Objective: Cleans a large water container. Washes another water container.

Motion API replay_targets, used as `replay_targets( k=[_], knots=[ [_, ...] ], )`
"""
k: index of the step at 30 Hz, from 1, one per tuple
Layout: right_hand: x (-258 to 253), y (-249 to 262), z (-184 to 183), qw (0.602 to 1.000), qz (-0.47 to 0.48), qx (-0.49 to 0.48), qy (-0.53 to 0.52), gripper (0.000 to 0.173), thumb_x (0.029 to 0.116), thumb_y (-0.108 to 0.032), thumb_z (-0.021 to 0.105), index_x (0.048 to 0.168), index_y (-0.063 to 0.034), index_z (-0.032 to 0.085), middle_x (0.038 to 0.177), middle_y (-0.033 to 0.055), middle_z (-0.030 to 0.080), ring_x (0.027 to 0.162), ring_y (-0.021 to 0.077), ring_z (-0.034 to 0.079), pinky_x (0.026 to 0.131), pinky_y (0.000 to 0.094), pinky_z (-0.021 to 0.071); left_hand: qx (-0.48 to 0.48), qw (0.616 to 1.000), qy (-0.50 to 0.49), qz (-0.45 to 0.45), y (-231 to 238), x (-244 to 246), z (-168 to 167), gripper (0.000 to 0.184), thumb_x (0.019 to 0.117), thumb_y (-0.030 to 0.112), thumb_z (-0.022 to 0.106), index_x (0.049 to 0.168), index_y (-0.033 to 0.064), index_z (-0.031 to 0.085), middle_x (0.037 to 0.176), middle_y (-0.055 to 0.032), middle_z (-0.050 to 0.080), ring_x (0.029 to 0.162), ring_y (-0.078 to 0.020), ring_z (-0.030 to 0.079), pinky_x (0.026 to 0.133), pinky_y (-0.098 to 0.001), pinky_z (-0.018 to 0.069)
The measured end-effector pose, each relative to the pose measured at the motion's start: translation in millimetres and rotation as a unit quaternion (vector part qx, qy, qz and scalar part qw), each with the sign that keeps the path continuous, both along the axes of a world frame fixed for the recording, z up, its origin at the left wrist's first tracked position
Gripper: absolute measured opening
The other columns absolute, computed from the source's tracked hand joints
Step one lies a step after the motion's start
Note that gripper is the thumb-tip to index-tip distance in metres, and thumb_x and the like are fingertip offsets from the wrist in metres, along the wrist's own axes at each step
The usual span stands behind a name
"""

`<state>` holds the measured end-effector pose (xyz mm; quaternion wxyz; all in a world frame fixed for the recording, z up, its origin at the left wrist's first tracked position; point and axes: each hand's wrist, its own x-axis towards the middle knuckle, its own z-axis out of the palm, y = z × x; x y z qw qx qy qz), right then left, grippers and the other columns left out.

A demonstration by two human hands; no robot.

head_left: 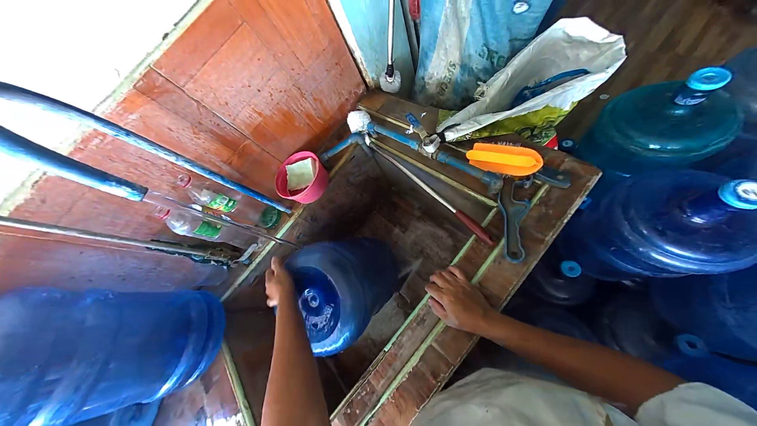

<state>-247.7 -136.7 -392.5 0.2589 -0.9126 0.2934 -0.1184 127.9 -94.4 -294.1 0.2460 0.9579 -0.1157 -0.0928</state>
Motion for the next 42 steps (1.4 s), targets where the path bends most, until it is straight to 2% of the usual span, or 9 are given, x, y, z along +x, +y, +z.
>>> replay_targets(
  k=[5,9,11,15,18,23,28,34,42],
  knots=[
    [0,1,-5,1.0,-0.001,-0.013,0.004,0.034,0.1005,-0.026,0.054,0.118,-0.0051,0.074,0.123,0.0171,0.071,0.121,0.0349,0.064,0.113,0.0575,0.0373,-0.044,0.954,-0.036,-0.294,-61,-70,0,0.047,0.1093,0.034,0.048,0.101,-0.0051,0.073,0.102,-0.0229,0.071,0.103,-0.0371,0.066,0.098,-0.0557,0.0474],
    [-1,1,-10,0.999,0.003,-0.034,-0.039,0.031,0.0971,-0.022,0.058,0.113,-0.0025,0.076,0.117,0.0202,0.072,0.114,0.0396,0.067,0.107,0.0624,0.0421,0.059,0.912,-0.144,-0.379,-48,-124,-29,0.064,0.103,0.043,0.055,0.152,0.0028,0.047,0.166,-0.0246,0.026,0.156,-0.0414,0.017,0.122,-0.0676,0.0083],
    [1,-5,3,1.0,0.01,0.022,0.017,0.032,0.0987,-0.021,0.059,0.119,-0.0019,0.074,0.121,0.0224,0.07,0.12,0.0411,0.064,0.111,0.0621,0.0369,0.095,0.911,-0.137,-0.378,-16,-139,-33,0.074,0.1036,0.045,0.052,0.159,0.0,0.032,0.167,-0.0243,0.024,0.156,-0.0399,0.019,0.122,-0.0672,0.0102],
    [30,-13,43,0.996,-0.015,0.075,-0.043,0.032,0.0981,-0.016,0.063,0.124,0.0018,0.071,0.119,0.029,0.067,0.115,0.0477,0.063,0.103,0.0637,0.0442,0.04,0.874,-0.127,-0.467,64,-147,-30,0.063,0.0904,0.009,0.069,0.149,-0.0001,0.05,0.159,-0.0175,0.044,0.149,-0.0395,0.037,0.116,-0.0755,0.0147],
    [84,-20,72,0.989,0.07,0.008,-0.127,0.036,0.0981,-0.018,0.062,0.13,-0.0021,0.068,0.137,0.0247,0.062,0.13,0.0436,0.057,0.109,0.0608,0.0421,-0.027,0.889,-0.165,-0.426,103,-147,-38,0.062,0.0759,-0.011,0.07,0.135,0.0071,0.067,0.151,-0.015,0.055,0.142,-0.0467,0.045,0.107,-0.0833,0.0201],
    [224,-47,91,0.969,0.242,-0.027,0.051,0.062,0.1047,-0.048,0.051,0.156,-0.0136,0.045,0.165,0.0185,0.033,0.157,0.0406,0.018,0.124,0.0648,0.0085,-0.103,0.917,-0.203,-0.327,124,-142,-52,0.03,0.0922,0.008,0.059,0.116,0.005,0.077,0.142,-0.0154,0.062,0.137,-0.0473,0.051,0.108,-0.0831,0.0183],
    [297,-63,102,0.982,0.13,0.048,0.128,0.073,0.0993,-0.063,0.053,0.146,-0.0067,0.054,0.141,0.0269,0.057,0.13,0.0459,0.054,0.104,0.0645,0.0429,-0.035,0.983,-0.106,-0.144,117,-127,-37,0.05,0.1029,0.034,0.056,0.142,0.0045,0.06,0.161,-0.0246,0.036,0.15,-0.0504,0.029,0.113,-0.0786,0.0147],
    [228,-86,123,0.969,0.045,0.111,0.218,0.077,0.1041,-0.063,0.04,0.143,0.0025,0.05,0.135,0.0272,0.062,0.129,0.0427,0.058,0.105,0.0607,0.0448,-0.003,0.999,0.039,-0.017,77,-76,-5,0.079,0.1028,0.04,0.059,0.163,0.0062,0.021,0.164,-0.0312,0.022,0.146,-0.0535,0.031,0.108,-0.077,0.0297],
    [90,-108,171,0.95,0.134,0.108,0.262,0.052,0.1079,-0.043,0.049,0.134,0.0005,0.062,0.132,0.0269,0.062,0.128,0.0434,0.057,0.105,0.062,0.0422,-0.052,0.989,-0.055,-0.124,-18,-41,4,0.059,0.1021,0.043,0.059,0.137,-0.0044,0.058,0.149,-0.0307,0.049,0.15,-0.0525,0.025,0.117,-0.0739,0.0087]
  ],
)
